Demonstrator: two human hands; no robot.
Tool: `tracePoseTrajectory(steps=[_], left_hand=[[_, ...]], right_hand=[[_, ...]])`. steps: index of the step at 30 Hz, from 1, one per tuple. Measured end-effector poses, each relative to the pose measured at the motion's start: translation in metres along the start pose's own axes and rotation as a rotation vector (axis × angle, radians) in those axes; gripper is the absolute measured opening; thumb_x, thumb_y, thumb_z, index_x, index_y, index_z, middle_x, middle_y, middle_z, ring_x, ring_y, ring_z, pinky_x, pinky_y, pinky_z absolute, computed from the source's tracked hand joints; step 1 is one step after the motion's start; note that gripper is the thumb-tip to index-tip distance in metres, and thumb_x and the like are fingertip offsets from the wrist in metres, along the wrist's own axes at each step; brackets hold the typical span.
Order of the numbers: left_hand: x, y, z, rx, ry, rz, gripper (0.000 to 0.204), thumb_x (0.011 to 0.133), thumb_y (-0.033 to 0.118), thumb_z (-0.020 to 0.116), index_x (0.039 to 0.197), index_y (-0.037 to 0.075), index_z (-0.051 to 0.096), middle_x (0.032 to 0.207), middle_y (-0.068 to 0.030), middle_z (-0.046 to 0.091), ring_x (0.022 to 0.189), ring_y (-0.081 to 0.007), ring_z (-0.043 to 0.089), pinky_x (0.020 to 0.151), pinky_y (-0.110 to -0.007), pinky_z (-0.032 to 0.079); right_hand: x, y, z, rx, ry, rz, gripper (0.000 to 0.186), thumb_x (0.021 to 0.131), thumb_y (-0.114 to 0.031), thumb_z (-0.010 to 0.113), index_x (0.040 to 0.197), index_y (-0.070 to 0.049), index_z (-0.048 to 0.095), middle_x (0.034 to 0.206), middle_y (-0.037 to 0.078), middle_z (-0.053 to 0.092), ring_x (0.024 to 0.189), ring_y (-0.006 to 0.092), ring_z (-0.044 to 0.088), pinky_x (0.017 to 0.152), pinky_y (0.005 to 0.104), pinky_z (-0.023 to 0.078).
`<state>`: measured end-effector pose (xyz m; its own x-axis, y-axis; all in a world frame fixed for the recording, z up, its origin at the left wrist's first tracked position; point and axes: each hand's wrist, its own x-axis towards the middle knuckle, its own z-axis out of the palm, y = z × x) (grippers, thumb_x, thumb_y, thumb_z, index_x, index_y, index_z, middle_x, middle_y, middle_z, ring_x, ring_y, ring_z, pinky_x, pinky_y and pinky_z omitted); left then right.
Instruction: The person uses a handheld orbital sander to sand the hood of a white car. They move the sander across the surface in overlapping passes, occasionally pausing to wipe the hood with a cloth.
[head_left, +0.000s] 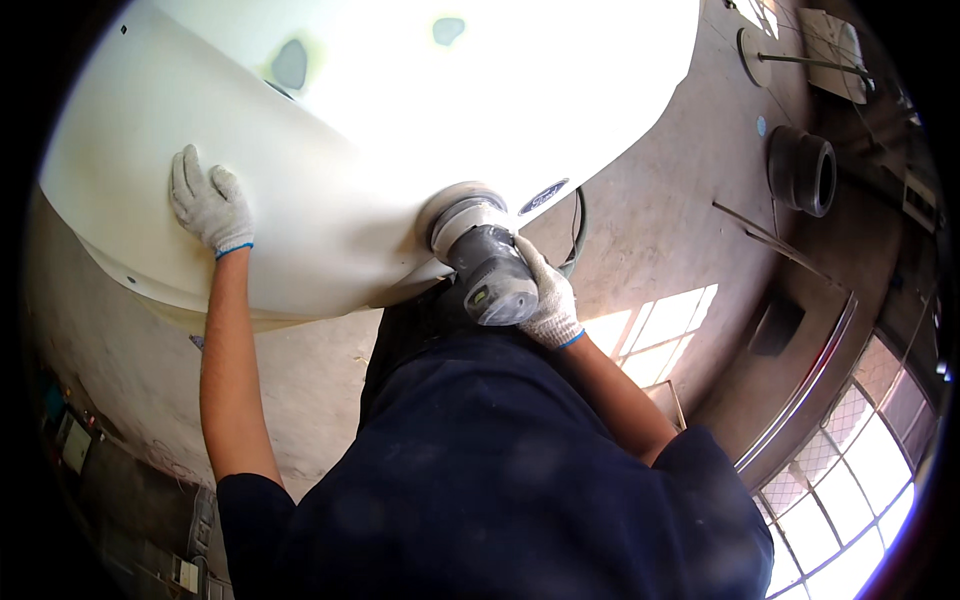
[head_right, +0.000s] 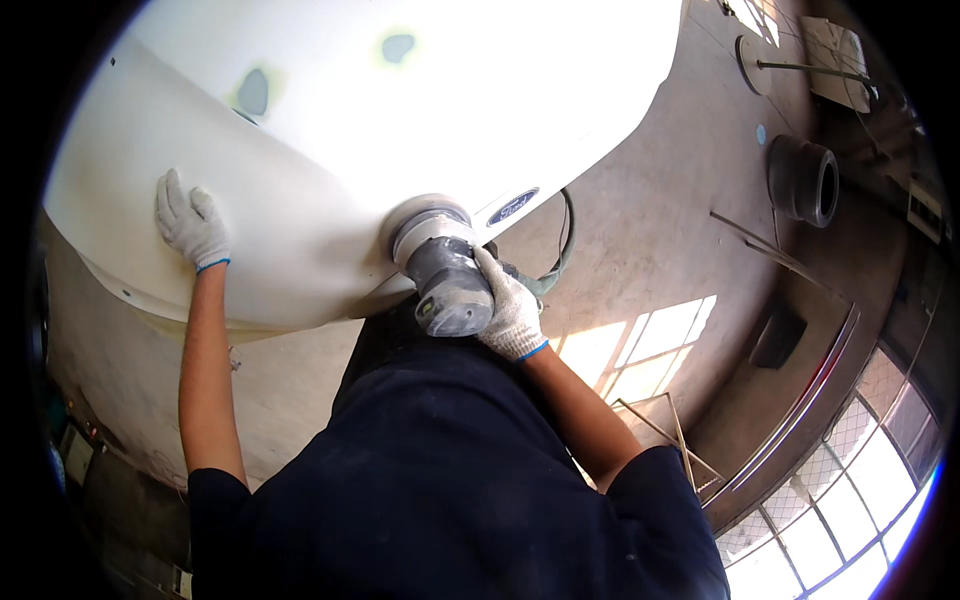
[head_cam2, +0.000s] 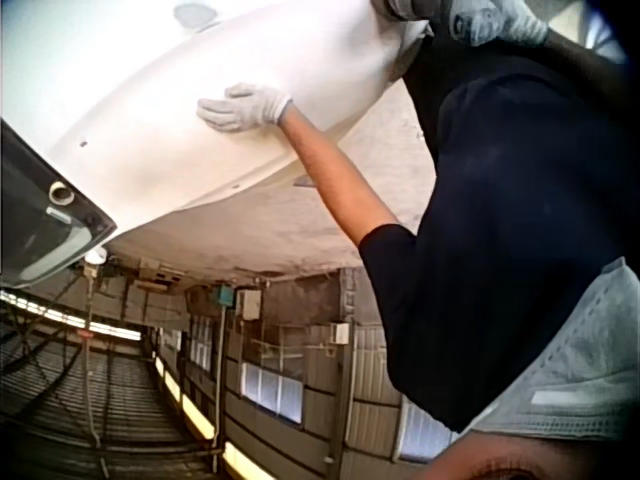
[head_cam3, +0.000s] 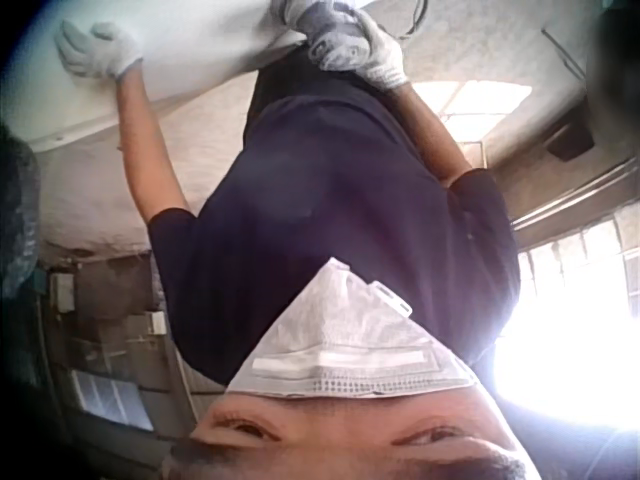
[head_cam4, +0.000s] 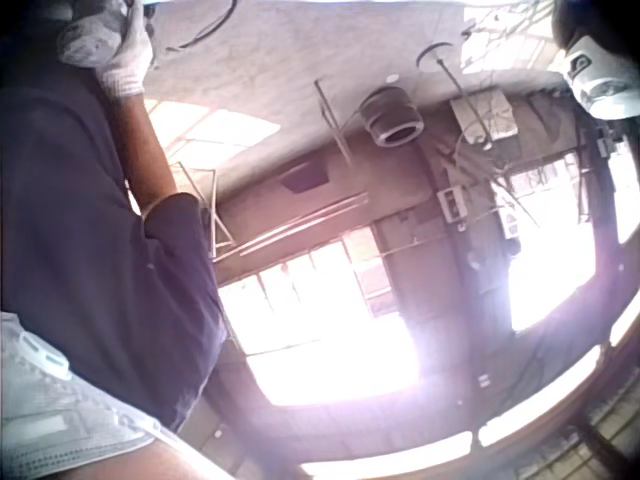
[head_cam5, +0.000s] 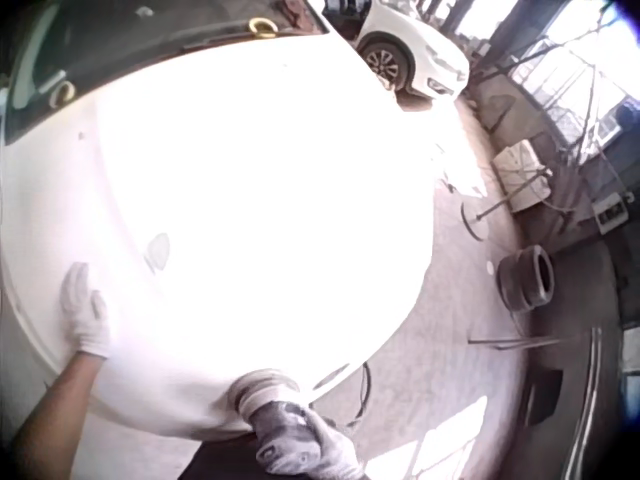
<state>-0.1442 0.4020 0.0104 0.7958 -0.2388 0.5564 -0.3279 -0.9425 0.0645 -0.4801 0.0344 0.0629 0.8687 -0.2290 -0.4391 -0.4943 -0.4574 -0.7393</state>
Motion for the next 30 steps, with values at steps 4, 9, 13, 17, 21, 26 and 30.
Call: tracePoseTrajectory(steps=[4, 9, 13, 17, 21, 26, 30], left_hand=[[-0.002, -0.001, 0.001, 0.024, -0.006, -0.004, 0.052, 0.101, 0.033, 0.051, 0.145, 0.007, 0.057, 0.147, -0.0156, 0.056, 0.136, -0.0334, 0.052, 0.113, -0.051, 0.039], [-0.001, 0.003, 0.000, 0.037, -0.009, -0.029, 0.050, 0.098, 0.030, 0.052, 0.142, 0.008, 0.059, 0.145, -0.0144, 0.058, 0.134, -0.0340, 0.053, 0.113, -0.051, 0.041], [-0.002, 0.000, 0.003, 0.019, 0.006, -0.042, 0.051, 0.099, 0.030, 0.050, 0.145, 0.010, 0.057, 0.147, -0.0141, 0.057, 0.136, -0.0339, 0.052, 0.114, -0.051, 0.039], [-0.003, -0.001, 0.005, 0.012, 0.025, -0.036, 0.050, 0.099, 0.030, 0.051, 0.145, 0.011, 0.058, 0.147, -0.0120, 0.057, 0.136, -0.0320, 0.052, 0.114, -0.050, 0.040], [-0.002, -0.002, -0.001, 0.016, 0.015, -0.052, 0.049, 0.099, 0.029, 0.053, 0.145, 0.012, 0.058, 0.146, -0.0106, 0.058, 0.137, -0.0307, 0.052, 0.115, -0.050, 0.040], [0.000, -0.001, -0.001, 0.008, 0.037, -0.041, 0.049, 0.098, 0.028, 0.054, 0.145, 0.013, 0.058, 0.146, -0.0103, 0.058, 0.135, -0.0308, 0.053, 0.113, -0.049, 0.042], [0.000, -0.005, 0.004, -0.006, 0.067, -0.018, 0.049, 0.098, 0.028, 0.055, 0.145, 0.013, 0.058, 0.145, -0.0098, 0.059, 0.133, -0.0313, 0.056, 0.111, -0.049, 0.044]], right_hand=[[0.006, 0.017, -0.006, 0.158, 0.062, 0.101, 0.083, 0.080, -0.027, 0.087, 0.151, -0.006, 0.048, 0.129, 0.020, 0.069, 0.119, 0.0305, 0.069, 0.101, 0.0384, 0.055], [0.053, 0.043, -0.079, -0.353, 0.275, -0.053, 0.050, 0.081, -0.016, 0.080, 0.125, -0.001, 0.063, 0.108, 0.015, 0.074, 0.100, 0.0295, 0.073, 0.088, 0.0395, 0.058], [0.102, 0.023, -0.136, 0.004, 0.320, 0.186, 0.023, 0.077, -0.011, 0.074, 0.097, -0.001, 0.070, 0.083, 0.007, 0.070, 0.074, 0.0167, 0.068, 0.067, 0.0327, 0.053], [0.154, 0.000, -0.180, -0.044, 0.293, 0.186, 0.010, 0.073, -0.011, 0.072, 0.073, -0.002, 0.068, 0.062, 0.001, 0.062, 0.055, 0.0110, 0.058, 0.053, 0.0283, 0.046], [0.202, -0.063, -0.194, -0.134, 0.323, 0.123, 0.013, 0.071, -0.015, 0.073, 0.068, -0.002, 0.069, 0.062, 0.003, 0.065, 0.055, 0.0122, 0.061, 0.053, 0.0292, 0.047], [0.267, -0.122, -0.214, -0.145, 0.369, 0.034, 0.020, 0.074, -0.024, 0.074, 0.073, -0.004, 0.073, 0.064, 0.005, 0.069, 0.055, 0.0129, 0.063, 0.054, 0.0279, 0.050], [0.315, -0.141, -0.236, -0.327, 0.339, -0.079, 0.022, 0.077, -0.026, 0.074, 0.078, -0.004, 0.075, 0.067, 0.006, 0.072, 0.060, 0.0133, 0.069, 0.058, 0.0273, 0.054]])
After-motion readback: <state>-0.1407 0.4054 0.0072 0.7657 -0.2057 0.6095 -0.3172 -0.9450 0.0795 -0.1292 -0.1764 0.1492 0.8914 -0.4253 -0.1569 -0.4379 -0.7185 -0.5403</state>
